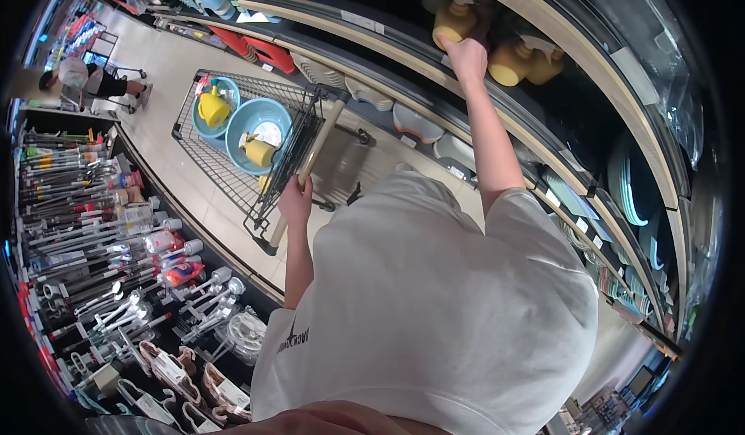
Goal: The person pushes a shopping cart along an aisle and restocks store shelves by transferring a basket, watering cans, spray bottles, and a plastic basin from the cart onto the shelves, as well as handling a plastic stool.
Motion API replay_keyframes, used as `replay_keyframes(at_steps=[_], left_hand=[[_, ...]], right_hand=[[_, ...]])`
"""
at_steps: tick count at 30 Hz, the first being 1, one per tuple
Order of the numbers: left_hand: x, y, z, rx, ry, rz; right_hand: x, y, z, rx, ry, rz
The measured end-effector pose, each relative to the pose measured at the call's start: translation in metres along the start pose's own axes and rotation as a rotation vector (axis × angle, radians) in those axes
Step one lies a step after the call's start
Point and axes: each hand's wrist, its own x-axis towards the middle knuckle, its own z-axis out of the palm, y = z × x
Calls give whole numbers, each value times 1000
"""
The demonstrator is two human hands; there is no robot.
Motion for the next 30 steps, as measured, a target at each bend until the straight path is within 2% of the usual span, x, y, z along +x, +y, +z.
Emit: replay_keyframes(at_steps=[2, 14, 17, 30], left_hand=[[0, 2, -1, -16, -6, -12], [0, -4, 1, -13, 31, 9], [1, -7, 2, -17, -25, -28], [1, -16, 7, -11, 12, 38]], right_hand=[[0, -2, -3, -61, -86, 7], [3, -1, 1, -120, -76, -29], [2, 1, 3, -119, -66, -35], [-59, -11, -10, -213, -28, -100]])
